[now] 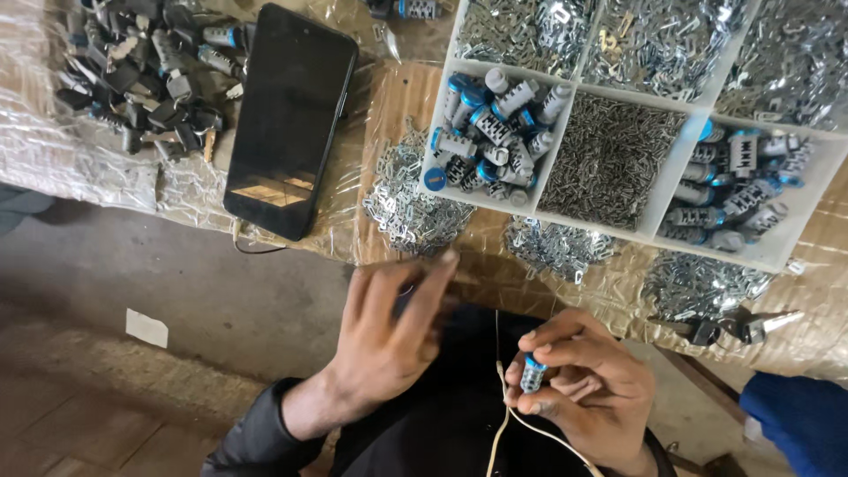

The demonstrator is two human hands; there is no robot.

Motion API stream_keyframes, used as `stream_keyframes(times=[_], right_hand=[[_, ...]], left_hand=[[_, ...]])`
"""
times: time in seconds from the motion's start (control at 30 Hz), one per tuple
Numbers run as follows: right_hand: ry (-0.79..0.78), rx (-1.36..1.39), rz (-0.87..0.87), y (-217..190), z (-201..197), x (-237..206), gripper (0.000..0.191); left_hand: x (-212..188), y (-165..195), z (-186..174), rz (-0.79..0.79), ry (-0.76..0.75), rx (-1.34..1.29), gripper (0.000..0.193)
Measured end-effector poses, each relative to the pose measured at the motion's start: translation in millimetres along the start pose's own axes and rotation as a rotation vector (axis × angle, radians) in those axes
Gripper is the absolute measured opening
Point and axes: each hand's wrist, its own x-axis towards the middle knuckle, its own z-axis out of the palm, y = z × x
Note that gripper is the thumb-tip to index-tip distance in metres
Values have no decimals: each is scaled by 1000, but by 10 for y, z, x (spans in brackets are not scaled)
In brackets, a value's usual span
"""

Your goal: The person assembles small cam lock cylinders at a workbench. They hold a lock body in one hand, insert small metal pins and components into it with the other hand, and place finished assemblies into a compartmented plastic tray, repeating the cycle with parts picked from piles on the table.

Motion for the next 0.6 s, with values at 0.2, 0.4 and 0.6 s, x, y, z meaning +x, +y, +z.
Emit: stream_keyframes(times=[0.2,0.4,0.6], right_hand=[[-9,-18,-19,-15,-36,24,39],[91,-87,11,-61,-70,37,41],[98,-91,-46,-76,-126,-63,37]], left_hand=[[154,-173,-165,221,-36,-142,46],[86,-6,-66,180,23,-401,29],[252,291,-11,222,-7,-573,34]])
